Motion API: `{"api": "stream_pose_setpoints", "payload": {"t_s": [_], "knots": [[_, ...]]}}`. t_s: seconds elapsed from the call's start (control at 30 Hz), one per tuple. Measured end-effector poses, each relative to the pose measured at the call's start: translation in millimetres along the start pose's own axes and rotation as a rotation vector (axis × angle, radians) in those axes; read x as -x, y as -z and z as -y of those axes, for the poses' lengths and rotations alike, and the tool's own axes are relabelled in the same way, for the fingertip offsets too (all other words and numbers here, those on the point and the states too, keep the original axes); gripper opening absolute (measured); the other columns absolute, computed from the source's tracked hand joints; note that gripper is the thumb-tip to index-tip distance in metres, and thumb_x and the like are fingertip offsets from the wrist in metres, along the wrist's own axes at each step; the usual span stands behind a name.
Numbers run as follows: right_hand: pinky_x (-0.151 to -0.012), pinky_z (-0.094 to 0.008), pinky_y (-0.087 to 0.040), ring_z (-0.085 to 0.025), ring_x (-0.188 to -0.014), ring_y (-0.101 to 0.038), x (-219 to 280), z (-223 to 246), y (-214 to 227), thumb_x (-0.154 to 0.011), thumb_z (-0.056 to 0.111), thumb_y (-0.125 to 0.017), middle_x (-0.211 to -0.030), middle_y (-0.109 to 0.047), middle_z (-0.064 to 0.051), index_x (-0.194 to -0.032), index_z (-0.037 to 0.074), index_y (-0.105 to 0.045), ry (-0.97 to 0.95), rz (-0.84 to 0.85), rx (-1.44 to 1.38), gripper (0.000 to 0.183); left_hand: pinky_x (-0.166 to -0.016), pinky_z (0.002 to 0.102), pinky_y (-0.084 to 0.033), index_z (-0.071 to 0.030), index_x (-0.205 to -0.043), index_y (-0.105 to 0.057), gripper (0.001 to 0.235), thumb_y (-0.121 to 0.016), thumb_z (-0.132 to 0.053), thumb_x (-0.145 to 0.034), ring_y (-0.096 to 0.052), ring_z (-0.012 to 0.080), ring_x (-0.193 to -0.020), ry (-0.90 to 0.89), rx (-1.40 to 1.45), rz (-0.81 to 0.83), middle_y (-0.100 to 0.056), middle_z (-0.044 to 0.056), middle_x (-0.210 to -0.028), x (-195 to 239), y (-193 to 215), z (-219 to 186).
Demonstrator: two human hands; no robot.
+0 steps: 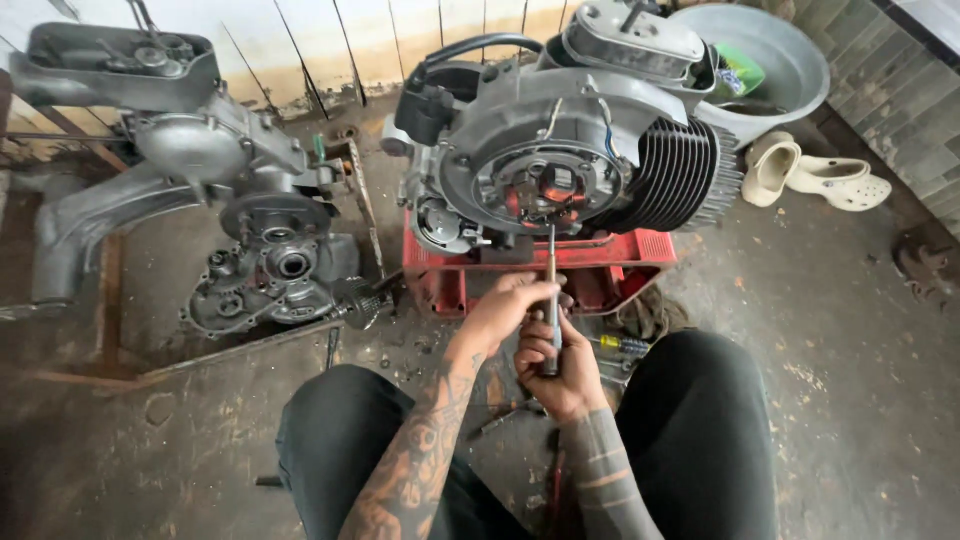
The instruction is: The person is sitting on the floor and using a T-handle wrench to tighten bolts on a disassembled motorcycle engine. The engine is placed on a red stand, and the person works on the stator area, occasionally adjusting their grip and position.
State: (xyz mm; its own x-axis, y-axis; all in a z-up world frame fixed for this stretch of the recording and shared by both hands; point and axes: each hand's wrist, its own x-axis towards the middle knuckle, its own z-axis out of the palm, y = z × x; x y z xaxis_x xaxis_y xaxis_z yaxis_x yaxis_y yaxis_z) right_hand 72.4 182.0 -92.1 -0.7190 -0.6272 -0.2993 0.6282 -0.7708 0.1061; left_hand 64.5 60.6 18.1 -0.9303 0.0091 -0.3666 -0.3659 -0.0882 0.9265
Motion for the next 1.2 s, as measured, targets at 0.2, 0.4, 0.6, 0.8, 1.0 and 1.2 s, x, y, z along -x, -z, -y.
{"api": "stream_pose_setpoints", "payload": {"t_s": [0.2,0.4,0.6,0.8,1.0,1.2], "knots": [[-0.055,-0.018,-0.045,-0.006,-0.061,-0.051,18.7,-19.3,-37.7,-0.1,0.048,-0.061,-0.089,-0.055,-0.005,-0.115,0.006,-0.056,0.244,-0.159,0.343,0.044,-0.048,0.027,-0.052,-0.009,-0.091,-0.077,0.023,-0.082,-0.031,-0.083,-0.064,0.0169,-0.054,-0.111,0.054,0.098,-0.067,0.006,-0.067,-39.7,18.8,44.7],[-0.075,-0.04,-0.056,-0.03,-0.087,-0.072,39.1,-61.5,-36.9,-0.09,0.016,-0.069,-0.109,-0.071,-0.02,-0.133,0.001,-0.05,1.1,-0.51,1.801,0.05,-0.063,0.023,-0.05,0.002,-0.097,-0.073,0.032,-0.081,-0.024,-0.08,-0.062,0.0122,-0.068,-0.256,-0.028,0.022,-0.072,0.006,-0.082,-37.4,13.4,41.9],[-0.036,-0.014,-0.02,0.0,-0.042,-0.031,20.4,-39.2,-22.0,-0.104,0.039,-0.055,-0.074,-0.044,0.005,-0.099,0.012,-0.051,0.493,-0.118,0.342,0.028,-0.091,0.035,-0.054,-0.009,-0.103,-0.078,0.04,-0.082,-0.044,-0.084,-0.068,0.017,-0.095,-0.195,-0.073,0.06,-0.076,0.005,-0.094,-31.4,13.0,41.1],[-0.034,-0.014,-0.018,-0.001,-0.045,-0.033,16.8,-22.3,-14.6,-0.101,0.043,-0.059,-0.076,-0.038,0.003,-0.097,0.008,-0.052,0.362,-0.081,0.275,0.036,-0.082,0.029,-0.055,-0.008,-0.1,-0.079,0.029,-0.085,-0.027,-0.079,-0.069,0.0134,-0.088,-0.201,0.004,0.047,-0.076,0.002,-0.089,-40.6,12.9,45.5],[-0.049,-0.025,-0.041,-0.013,-0.064,-0.056,7.7,-21.2,6.5,-0.101,0.021,-0.071,-0.079,-0.065,-0.006,-0.107,0.011,-0.061,0.945,-0.459,1.268,0.016,-0.087,0.038,-0.057,-0.007,-0.101,-0.077,0.044,-0.089,-0.041,-0.076,-0.075,0.0258,-0.098,-0.219,-0.23,-0.043,-0.078,0.013,-0.095,-39.5,4.2,39.8],[-0.034,-0.016,-0.017,-0.002,-0.043,-0.033,10.5,-14.4,1.0,-0.104,0.033,-0.058,-0.068,-0.042,0.005,-0.117,0.006,-0.06,-0.078,0.352,-0.36,0.03,-0.076,0.03,-0.055,-0.014,-0.095,-0.077,0.022,-0.073,-0.035,-0.091,-0.065,0.0147,-0.079,-0.137,-0.089,0.109,-0.071,0.0,-0.084,-34.6,8.5,35.7]]}}
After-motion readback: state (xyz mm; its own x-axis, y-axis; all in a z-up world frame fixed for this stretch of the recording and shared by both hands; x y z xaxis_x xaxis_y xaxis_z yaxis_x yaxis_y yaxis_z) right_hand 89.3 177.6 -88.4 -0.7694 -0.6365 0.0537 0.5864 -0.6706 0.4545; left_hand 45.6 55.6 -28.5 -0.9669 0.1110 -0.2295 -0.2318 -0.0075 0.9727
